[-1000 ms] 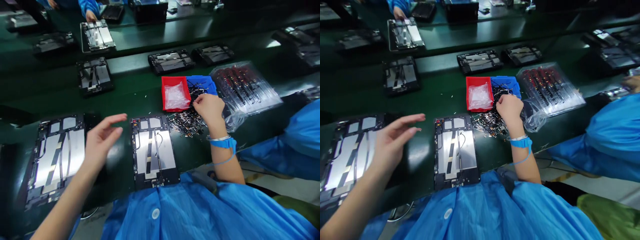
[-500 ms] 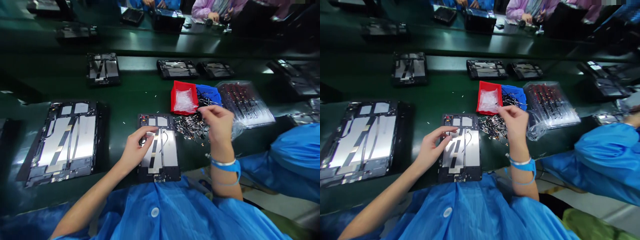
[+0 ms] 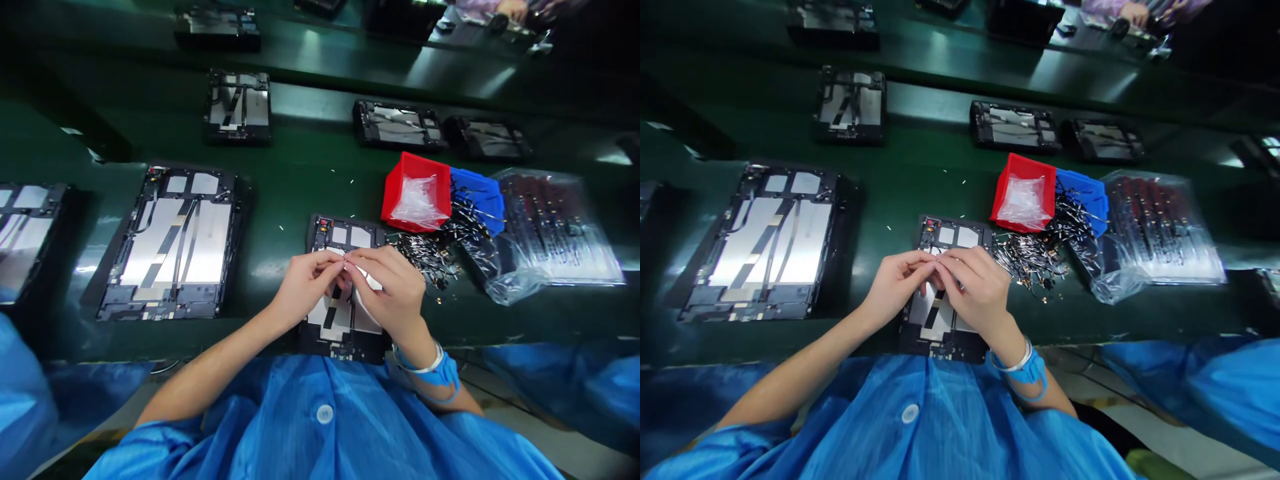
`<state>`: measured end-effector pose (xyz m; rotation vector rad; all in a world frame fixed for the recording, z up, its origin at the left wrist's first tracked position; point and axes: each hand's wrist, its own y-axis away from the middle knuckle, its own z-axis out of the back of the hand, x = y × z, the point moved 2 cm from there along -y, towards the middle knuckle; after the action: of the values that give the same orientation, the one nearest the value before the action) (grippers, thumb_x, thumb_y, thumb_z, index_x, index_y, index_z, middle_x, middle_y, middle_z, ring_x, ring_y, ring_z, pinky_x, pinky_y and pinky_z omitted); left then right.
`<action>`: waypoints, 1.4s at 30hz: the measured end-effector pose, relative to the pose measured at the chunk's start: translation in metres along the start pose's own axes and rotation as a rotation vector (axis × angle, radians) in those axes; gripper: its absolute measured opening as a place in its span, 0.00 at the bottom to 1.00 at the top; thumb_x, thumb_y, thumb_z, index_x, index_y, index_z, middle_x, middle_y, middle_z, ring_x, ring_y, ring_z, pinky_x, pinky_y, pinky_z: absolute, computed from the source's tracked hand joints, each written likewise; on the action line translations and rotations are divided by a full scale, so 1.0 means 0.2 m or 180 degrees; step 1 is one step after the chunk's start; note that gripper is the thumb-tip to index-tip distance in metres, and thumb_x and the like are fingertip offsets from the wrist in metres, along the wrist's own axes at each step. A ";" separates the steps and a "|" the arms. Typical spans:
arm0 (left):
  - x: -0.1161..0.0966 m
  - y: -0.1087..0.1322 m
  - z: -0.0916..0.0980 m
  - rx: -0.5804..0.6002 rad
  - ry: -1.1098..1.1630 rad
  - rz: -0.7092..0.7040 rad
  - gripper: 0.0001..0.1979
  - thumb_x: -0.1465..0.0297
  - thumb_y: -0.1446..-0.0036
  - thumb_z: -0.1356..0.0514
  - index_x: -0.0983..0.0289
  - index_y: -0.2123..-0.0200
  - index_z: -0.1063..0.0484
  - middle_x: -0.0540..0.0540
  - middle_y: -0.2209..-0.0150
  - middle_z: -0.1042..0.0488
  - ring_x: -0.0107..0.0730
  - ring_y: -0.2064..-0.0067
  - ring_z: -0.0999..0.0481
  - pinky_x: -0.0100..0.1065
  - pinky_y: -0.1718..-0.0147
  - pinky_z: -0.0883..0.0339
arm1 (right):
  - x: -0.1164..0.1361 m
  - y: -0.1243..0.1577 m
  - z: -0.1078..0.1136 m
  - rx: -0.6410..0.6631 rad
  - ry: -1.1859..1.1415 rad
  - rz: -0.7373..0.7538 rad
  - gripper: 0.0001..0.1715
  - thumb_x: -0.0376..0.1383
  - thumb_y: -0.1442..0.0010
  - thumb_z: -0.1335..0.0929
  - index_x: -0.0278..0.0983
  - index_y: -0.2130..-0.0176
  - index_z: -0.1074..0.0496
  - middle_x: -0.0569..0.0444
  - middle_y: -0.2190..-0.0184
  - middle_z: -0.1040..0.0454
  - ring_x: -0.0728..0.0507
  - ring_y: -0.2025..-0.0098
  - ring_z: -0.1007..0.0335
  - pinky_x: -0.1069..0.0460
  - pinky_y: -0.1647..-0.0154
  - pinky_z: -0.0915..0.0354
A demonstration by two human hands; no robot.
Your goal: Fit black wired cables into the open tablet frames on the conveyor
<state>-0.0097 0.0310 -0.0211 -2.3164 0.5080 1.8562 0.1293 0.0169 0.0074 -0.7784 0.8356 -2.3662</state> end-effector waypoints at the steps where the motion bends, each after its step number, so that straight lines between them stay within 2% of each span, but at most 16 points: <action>1: 0.00 0.00 0.00 0.0015 -0.0047 -0.0022 0.07 0.70 0.43 0.41 0.66 0.66 0.23 0.53 0.74 0.23 0.28 0.74 0.24 0.24 0.79 0.34 | -0.01 0.00 0.01 0.0047 0.0078 0.0084 0.06 0.26 0.42 0.31 0.36 0.65 0.24 0.48 0.68 0.19 0.45 0.67 0.25 0.50 0.67 0.29; 4: 0.01 0.00 -0.01 0.0049 -0.0213 -0.0052 0.11 0.75 0.44 0.43 0.66 0.60 0.22 0.53 0.69 0.21 0.25 0.77 0.26 0.25 0.79 0.33 | -0.02 -0.01 0.02 0.0159 0.0253 0.0247 0.07 0.26 0.43 0.30 0.34 0.62 0.25 0.46 0.67 0.19 0.44 0.67 0.25 0.50 0.68 0.29; 8: 0.01 0.00 0.00 -0.0072 -0.0535 -0.0182 0.11 0.77 0.44 0.44 0.65 0.63 0.21 0.51 0.73 0.22 0.23 0.80 0.30 0.24 0.80 0.34 | -0.01 -0.01 0.02 0.0277 0.0443 0.0355 0.05 0.28 0.42 0.30 0.35 0.64 0.25 0.49 0.68 0.19 0.44 0.68 0.26 0.51 0.71 0.31; 12: 0.02 0.01 0.01 -0.0095 -0.0589 -0.0083 0.10 0.75 0.42 0.43 0.64 0.63 0.21 0.52 0.72 0.22 0.26 0.76 0.24 0.24 0.80 0.35 | -0.01 -0.02 0.01 0.0372 0.0371 0.0296 0.06 0.26 0.43 0.32 0.36 0.66 0.26 0.51 0.70 0.20 0.45 0.70 0.26 0.51 0.72 0.32; 15: 0.05 0.00 0.01 0.0072 -0.0151 0.0499 0.10 0.75 0.41 0.44 0.67 0.58 0.23 0.55 0.70 0.21 0.27 0.78 0.23 0.23 0.84 0.38 | -0.15 -0.06 0.06 0.0249 0.0470 0.0013 0.08 0.28 0.42 0.33 0.38 0.69 0.26 0.53 0.72 0.21 0.45 0.70 0.26 0.50 0.68 0.31; 18: 0.06 -0.02 0.01 0.0070 0.0366 0.0902 0.14 0.78 0.41 0.45 0.71 0.53 0.28 0.58 0.69 0.21 0.30 0.77 0.21 0.23 0.85 0.37 | -0.38 -0.11 0.13 -0.0196 0.1331 -0.0829 0.10 0.31 0.41 0.35 0.37 0.66 0.23 0.50 0.72 0.22 0.41 0.68 0.26 0.45 0.65 0.32; 20: 0.06 -0.03 0.02 -0.0042 0.0557 0.0966 0.17 0.80 0.41 0.47 0.73 0.49 0.32 0.59 0.68 0.20 0.33 0.73 0.19 0.24 0.84 0.34 | -0.47 -0.12 0.16 -0.0169 0.1865 -0.1156 0.11 0.31 0.44 0.32 0.34 0.61 0.22 0.44 0.69 0.21 0.36 0.65 0.25 0.42 0.66 0.33; 22: 0.06 -0.04 0.03 -0.0157 0.0648 0.0976 0.20 0.81 0.41 0.47 0.74 0.45 0.36 0.59 0.68 0.20 0.34 0.72 0.19 0.25 0.83 0.32 | -0.43 -0.11 0.14 -0.0133 0.1705 -0.0948 0.10 0.32 0.43 0.31 0.34 0.60 0.22 0.45 0.68 0.21 0.36 0.64 0.25 0.43 0.65 0.32; 23: 0.06 -0.04 0.03 -0.0178 0.0677 0.0976 0.22 0.81 0.41 0.47 0.73 0.43 0.38 0.59 0.68 0.21 0.34 0.71 0.19 0.25 0.82 0.31 | -0.37 -0.10 0.13 -0.0156 0.1361 -0.0644 0.07 0.32 0.42 0.31 0.36 0.64 0.22 0.47 0.70 0.21 0.39 0.66 0.25 0.45 0.66 0.32; 25: 0.06 -0.04 0.03 -0.0145 0.0729 0.0922 0.26 0.80 0.41 0.45 0.72 0.39 0.41 0.56 0.70 0.21 0.34 0.71 0.19 0.25 0.81 0.30 | -0.22 -0.06 0.06 0.0267 0.0433 -0.0087 0.07 0.28 0.41 0.32 0.38 0.66 0.24 0.51 0.70 0.21 0.44 0.67 0.25 0.48 0.64 0.31; 27: 0.06 -0.04 0.02 -0.0058 0.0787 0.0794 0.28 0.79 0.42 0.43 0.70 0.38 0.41 0.54 0.71 0.22 0.35 0.70 0.19 0.26 0.79 0.28 | -0.09 -0.03 0.01 0.0564 0.0034 0.0236 0.08 0.27 0.41 0.32 0.38 0.64 0.24 0.51 0.67 0.20 0.45 0.66 0.26 0.50 0.66 0.31; 30: 0.07 -0.03 0.02 0.0057 0.0851 0.0611 0.32 0.79 0.45 0.41 0.68 0.37 0.41 0.53 0.69 0.22 0.32 0.68 0.20 0.27 0.74 0.26 | -0.02 -0.01 -0.04 0.0744 0.0062 0.0399 0.08 0.26 0.40 0.33 0.36 0.63 0.25 0.49 0.67 0.20 0.45 0.67 0.28 0.50 0.69 0.32; 33: 0.07 -0.01 0.01 0.0210 0.0736 0.0488 0.38 0.78 0.45 0.42 0.63 0.32 0.49 0.54 0.64 0.21 0.29 0.67 0.22 0.28 0.69 0.26 | -0.05 -0.01 -0.03 0.0780 0.0189 0.0385 0.05 0.27 0.41 0.31 0.34 0.64 0.25 0.48 0.67 0.20 0.45 0.67 0.29 0.51 0.70 0.32; 36: 0.07 0.00 0.01 0.0189 0.0142 0.0217 0.40 0.80 0.43 0.45 0.62 0.30 0.55 0.52 0.65 0.21 0.26 0.68 0.25 0.28 0.66 0.28 | -0.06 -0.02 -0.02 0.0801 0.0381 0.0494 0.04 0.27 0.41 0.31 0.33 0.66 0.25 0.48 0.68 0.20 0.44 0.67 0.29 0.51 0.72 0.33; 39: 0.07 0.01 0.01 0.0122 -0.0588 -0.0018 0.38 0.81 0.43 0.48 0.64 0.30 0.55 0.50 0.68 0.21 0.24 0.71 0.28 0.26 0.66 0.32 | -0.02 -0.02 -0.04 0.0883 0.0583 0.0600 0.05 0.28 0.41 0.32 0.34 0.68 0.25 0.49 0.70 0.20 0.45 0.69 0.30 0.51 0.74 0.35; 42: 0.08 0.01 0.02 0.0138 -0.0669 0.0051 0.39 0.81 0.44 0.48 0.63 0.30 0.55 0.48 0.70 0.22 0.24 0.72 0.27 0.26 0.67 0.31 | 0.01 -0.04 -0.04 0.0991 0.0684 0.0606 0.08 0.27 0.42 0.33 0.36 0.70 0.25 0.52 0.71 0.20 0.46 0.71 0.30 0.51 0.74 0.35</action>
<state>-0.0103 0.0283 -0.0363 -2.0643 0.5340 2.0438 0.1203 0.0238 0.0073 -0.3091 0.5729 -2.3544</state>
